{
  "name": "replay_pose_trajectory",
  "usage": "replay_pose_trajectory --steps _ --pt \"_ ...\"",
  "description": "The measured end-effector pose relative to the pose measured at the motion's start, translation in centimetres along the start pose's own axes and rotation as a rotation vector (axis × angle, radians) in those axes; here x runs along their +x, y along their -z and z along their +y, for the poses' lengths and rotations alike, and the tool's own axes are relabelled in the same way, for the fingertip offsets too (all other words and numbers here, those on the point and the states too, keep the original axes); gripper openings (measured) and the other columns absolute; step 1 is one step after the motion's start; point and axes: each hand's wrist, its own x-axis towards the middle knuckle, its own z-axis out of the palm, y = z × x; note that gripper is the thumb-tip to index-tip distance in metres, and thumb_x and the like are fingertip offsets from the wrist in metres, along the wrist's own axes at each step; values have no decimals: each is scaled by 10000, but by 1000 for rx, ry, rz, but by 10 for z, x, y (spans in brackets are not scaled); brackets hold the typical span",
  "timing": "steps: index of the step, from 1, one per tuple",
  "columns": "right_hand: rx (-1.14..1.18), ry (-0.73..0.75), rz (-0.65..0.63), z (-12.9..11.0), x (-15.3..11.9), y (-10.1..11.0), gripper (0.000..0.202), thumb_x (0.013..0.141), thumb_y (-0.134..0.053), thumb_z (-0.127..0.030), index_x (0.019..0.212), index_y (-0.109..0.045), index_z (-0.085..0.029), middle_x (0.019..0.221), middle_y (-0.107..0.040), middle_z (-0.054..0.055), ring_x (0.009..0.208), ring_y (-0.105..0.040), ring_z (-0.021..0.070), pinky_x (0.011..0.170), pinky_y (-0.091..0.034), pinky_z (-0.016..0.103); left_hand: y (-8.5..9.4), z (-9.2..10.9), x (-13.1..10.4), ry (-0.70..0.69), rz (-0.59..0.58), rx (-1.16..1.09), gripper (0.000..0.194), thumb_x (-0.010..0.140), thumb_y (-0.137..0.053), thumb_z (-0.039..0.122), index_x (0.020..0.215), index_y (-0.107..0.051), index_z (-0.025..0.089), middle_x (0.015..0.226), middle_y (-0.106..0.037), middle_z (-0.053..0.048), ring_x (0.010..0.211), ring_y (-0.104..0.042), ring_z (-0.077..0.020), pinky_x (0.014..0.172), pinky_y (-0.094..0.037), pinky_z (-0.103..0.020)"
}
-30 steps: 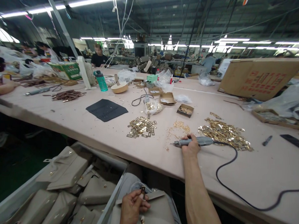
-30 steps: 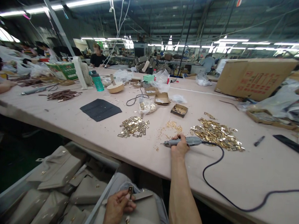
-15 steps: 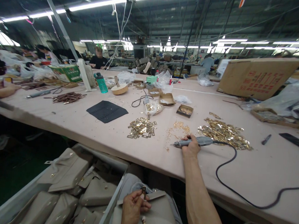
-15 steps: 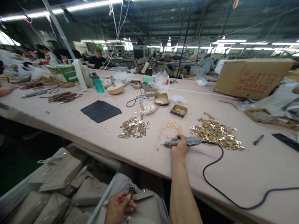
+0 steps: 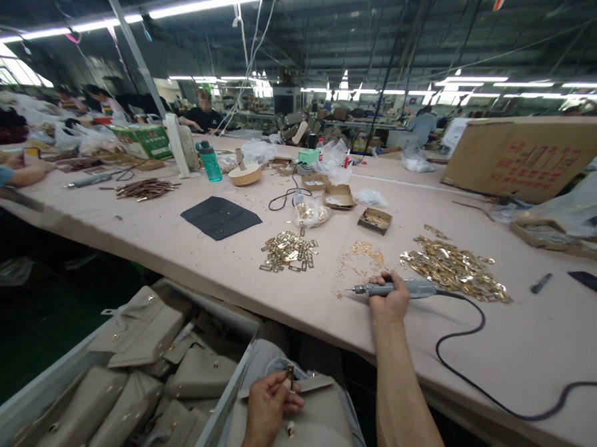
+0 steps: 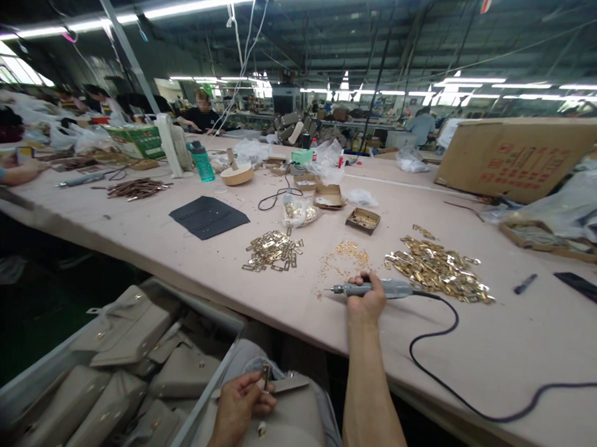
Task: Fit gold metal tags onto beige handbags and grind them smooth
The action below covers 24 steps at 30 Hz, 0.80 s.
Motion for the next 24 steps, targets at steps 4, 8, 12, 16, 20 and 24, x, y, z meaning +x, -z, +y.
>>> replay_pose_trajectory --steps 4,8,12,16,20,24 --pt "10 -68 -151 -10 -43 5 260 706 -756 -211 803 -516 -183 774 -547 -40 558 -471 64 547 -496 211 -6 13 -14 0 2 7 551 675 -868 563 875 -743 66 754 -768 -132 561 -751 -220 495 -600 -240" --pt "-72 -144 -304 -4 -100 4 219 727 -771 -212 769 -558 -176 818 -587 0 590 -492 88 571 -501 250 -11 20 -19 33 9 -27 498 697 -846 516 861 -722 62 741 -760 -128 551 -750 -219 476 -583 -230" --pt "-183 -215 -368 19 -151 6 159 783 -757 -214 767 -601 -185 791 -609 4 564 -486 96 567 -477 261 -12 21 -21 58 22 -47 444 715 -824 475 838 -708 64 711 -754 -130 541 -746 -219 473 -575 -230" --pt "-212 -272 -432 45 -176 12 149 808 -759 -232 775 -617 -198 779 -612 -4 541 -487 93 566 -466 263 -13 26 -24 63 23 -56 396 723 -813 440 807 -707 68 705 -757 -136 541 -745 -216 473 -566 -227" --pt "-218 -281 -453 59 -183 15 157 808 -771 -238 778 -621 -203 785 -617 -6 526 -484 89 565 -464 269 -13 32 -27 76 40 -65 397 713 -825 448 778 -705 75 699 -757 -135 535 -744 -218 463 -563 -227" --pt "-229 -282 -456 63 -185 16 157 815 -767 -245 777 -621 -201 790 -626 -3 528 -491 90 565 -462 271 -13 35 -30 85 59 -74 426 705 -843 467 783 -702 73 690 -754 -136 529 -742 -217 455 -555 -221"
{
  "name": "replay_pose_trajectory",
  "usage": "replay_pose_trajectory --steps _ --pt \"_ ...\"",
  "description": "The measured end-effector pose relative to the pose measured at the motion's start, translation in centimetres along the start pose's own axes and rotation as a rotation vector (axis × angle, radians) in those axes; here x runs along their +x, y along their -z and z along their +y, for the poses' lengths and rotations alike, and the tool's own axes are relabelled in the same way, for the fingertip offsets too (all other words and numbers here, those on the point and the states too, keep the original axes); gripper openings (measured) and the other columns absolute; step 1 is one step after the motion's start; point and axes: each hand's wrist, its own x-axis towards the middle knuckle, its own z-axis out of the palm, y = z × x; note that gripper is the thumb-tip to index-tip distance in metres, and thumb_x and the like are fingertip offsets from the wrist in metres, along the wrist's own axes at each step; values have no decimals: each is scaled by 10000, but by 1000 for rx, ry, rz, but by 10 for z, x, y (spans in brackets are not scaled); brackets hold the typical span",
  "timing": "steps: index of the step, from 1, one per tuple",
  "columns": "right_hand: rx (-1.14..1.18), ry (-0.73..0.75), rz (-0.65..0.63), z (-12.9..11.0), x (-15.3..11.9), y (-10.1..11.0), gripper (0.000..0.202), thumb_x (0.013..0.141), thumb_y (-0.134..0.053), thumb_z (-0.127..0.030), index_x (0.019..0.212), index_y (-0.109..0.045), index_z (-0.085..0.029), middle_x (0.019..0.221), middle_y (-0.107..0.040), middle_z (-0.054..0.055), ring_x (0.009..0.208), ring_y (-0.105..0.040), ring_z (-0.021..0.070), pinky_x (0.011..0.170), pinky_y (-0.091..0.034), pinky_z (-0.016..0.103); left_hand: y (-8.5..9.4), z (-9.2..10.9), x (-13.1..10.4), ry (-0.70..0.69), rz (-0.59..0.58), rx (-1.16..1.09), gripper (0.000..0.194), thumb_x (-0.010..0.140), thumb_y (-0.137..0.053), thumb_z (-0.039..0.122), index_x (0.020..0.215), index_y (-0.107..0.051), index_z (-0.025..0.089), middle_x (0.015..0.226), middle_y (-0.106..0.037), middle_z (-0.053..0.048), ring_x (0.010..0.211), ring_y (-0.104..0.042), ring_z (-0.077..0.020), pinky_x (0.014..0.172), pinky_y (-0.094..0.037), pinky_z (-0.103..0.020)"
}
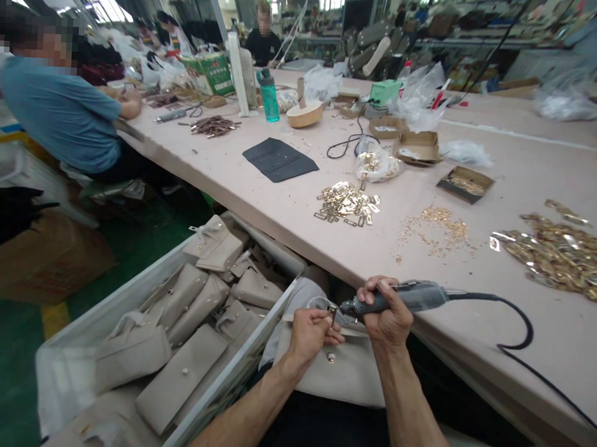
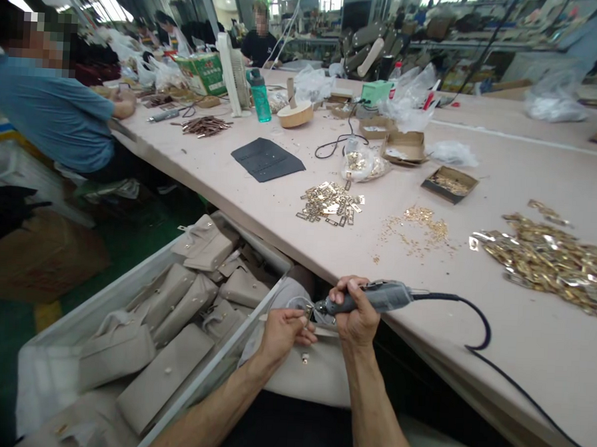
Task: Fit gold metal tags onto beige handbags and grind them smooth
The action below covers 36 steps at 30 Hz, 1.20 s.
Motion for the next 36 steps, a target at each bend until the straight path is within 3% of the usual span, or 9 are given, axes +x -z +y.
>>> replay_pose_trajectory --steps 18,28,36 --pt "-81 41 -23 5 -4 2 196 808 -787 -276 765 -612 -198 783 -633 -5 510 -516 91 542 -474 277 -1 0 -1 -6 -11 14 467 724 -827 502 814 -704 60 703 -750 -135 536 -736 -210 477 -555 -236" --pt "-73 59 -28 -1 -8 -4 177 806 -785 -259 774 -620 -203 775 -634 -7 508 -516 93 544 -457 270 0 -3 1 -21 -2 27 563 748 -805 628 765 -723 71 698 -751 -131 534 -740 -214 468 -562 -234" --pt "-94 71 -49 -2 -9 -3 161 816 -770 -262 771 -628 -201 788 -633 0 509 -514 97 560 -459 286 -3 1 -2 -19 25 53 546 771 -795 612 716 -711 75 671 -738 -125 479 -710 -196 421 -533 -229"
